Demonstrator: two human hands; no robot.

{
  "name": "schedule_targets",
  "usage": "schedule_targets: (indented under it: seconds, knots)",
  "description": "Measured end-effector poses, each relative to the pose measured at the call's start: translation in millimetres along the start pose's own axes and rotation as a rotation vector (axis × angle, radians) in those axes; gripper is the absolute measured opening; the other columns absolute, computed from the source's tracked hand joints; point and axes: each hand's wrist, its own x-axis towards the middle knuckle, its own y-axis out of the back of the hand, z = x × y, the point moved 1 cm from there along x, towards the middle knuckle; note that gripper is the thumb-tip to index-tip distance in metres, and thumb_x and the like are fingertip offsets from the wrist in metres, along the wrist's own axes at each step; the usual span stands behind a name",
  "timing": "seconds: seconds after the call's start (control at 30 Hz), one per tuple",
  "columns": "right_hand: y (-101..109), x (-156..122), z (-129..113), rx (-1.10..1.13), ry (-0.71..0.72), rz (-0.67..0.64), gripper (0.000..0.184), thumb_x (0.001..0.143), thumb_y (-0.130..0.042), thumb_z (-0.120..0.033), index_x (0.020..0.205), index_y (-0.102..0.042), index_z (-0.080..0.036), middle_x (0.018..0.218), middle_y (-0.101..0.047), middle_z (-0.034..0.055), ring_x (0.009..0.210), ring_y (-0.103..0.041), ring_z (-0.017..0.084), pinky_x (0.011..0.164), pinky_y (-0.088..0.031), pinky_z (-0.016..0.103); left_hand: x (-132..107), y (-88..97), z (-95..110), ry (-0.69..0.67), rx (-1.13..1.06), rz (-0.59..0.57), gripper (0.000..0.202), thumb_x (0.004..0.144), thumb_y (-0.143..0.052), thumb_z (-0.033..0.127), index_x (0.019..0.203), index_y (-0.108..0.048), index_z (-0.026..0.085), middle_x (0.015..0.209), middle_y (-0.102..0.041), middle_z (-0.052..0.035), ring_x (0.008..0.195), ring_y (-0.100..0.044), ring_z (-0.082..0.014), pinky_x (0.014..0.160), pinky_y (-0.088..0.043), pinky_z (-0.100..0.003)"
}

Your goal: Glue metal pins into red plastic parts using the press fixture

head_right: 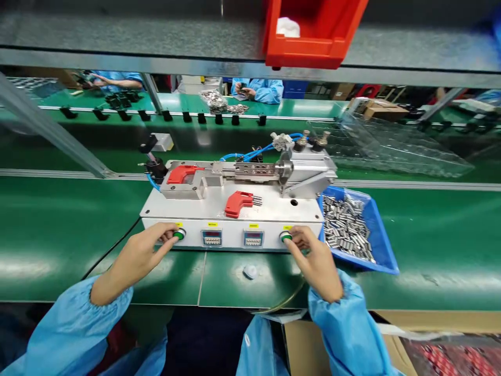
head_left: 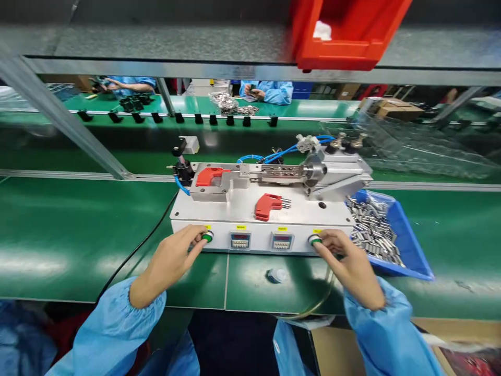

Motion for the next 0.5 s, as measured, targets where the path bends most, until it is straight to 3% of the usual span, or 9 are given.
schedule_targets:
  seconds: [0.07, 0.13, 0.23, 0.33, 0.4, 0.5]
  knots:
    - [7, 11, 1, -0.023, 0.007, -0.066, 0.040, 0.096, -0.060, -0.063, 0.102, -0.062, -0.023, 0.078, -0.071, 0.0047, 0.070, -0.070, 0.023, 0.071, -0.059, 0.037, 12, 8.4, 1, 0.031, 0.032, -0.097, 0.014, 0.103, -0.052, 0.027, 0.109, -0.065, 0.026, 0.087, -0.072, 0.0003, 0.071, -0.070, -0.0174, 0.063, -0.052, -0.027]
    - [10, 17, 3, -0.039, 0.001, -0.054, 0.040, 0.094, -0.062, -0.064, 0.097, -0.062, -0.024, 0.074, -0.070, 0.0042, 0.068, -0.068, 0.023, 0.068, -0.057, 0.036, 15, 5.4, 2, 0.067, 0.057, -0.069, 0.011, 0.102, -0.054, 0.027, 0.103, -0.065, 0.025, 0.079, -0.069, 0.0020, 0.066, -0.067, -0.0166, 0.060, -0.049, -0.027]
    - [5, 15, 5, -0.010, -0.020, 0.052, 0.039, 0.092, -0.065, -0.063, 0.095, -0.062, -0.024, 0.072, -0.067, 0.0033, 0.065, -0.066, 0.022, 0.066, -0.056, 0.036, 3, -18.4, 6, 0.057, 0.044, 0.182, 0.012, 0.104, -0.053, 0.026, 0.103, -0.065, 0.023, 0.072, -0.065, 0.0020, 0.063, -0.063, -0.0159, 0.064, -0.050, -0.028]
    - [-14, -2, 6, 0.108, -0.043, 0.188, 0.039, 0.091, -0.068, -0.061, 0.101, -0.062, -0.024, 0.076, -0.067, 0.0035, 0.068, -0.066, 0.022, 0.068, -0.058, 0.036, -15, -43.3, 13, 0.059, 0.059, 0.430, 0.017, 0.107, -0.051, 0.027, 0.116, -0.063, 0.020, 0.074, -0.065, 0.0004, 0.064, -0.061, -0.0170, 0.068, -0.051, -0.031]
    - [-32, -20, 10, 0.196, -0.088, 0.311, 0.043, 0.091, -0.069, -0.061, 0.108, -0.062, -0.023, 0.078, -0.068, 0.0035, 0.067, -0.066, 0.021, 0.068, -0.058, 0.036, -19, -47.5, 20, 0.068, 0.060, 0.502, 0.018, 0.107, -0.051, 0.027, 0.120, -0.062, 0.020, 0.075, -0.062, 0.0001, 0.066, -0.060, -0.0180, 0.067, -0.051, -0.032]
    - [-59, -46, 20, 0.247, -0.190, 0.453, 0.047, 0.091, -0.067, -0.064, 0.109, -0.062, -0.021, 0.075, -0.068, 0.0038, 0.063, -0.066, 0.021, 0.064, -0.058, 0.035, -3, -34.3, 36, -0.007, 0.048, 0.511, 0.015, 0.107, -0.052, 0.029, 0.116, -0.062, 0.021, 0.085, -0.064, -0.0039, 0.076, -0.064, -0.0204, 0.071, -0.055, -0.034]
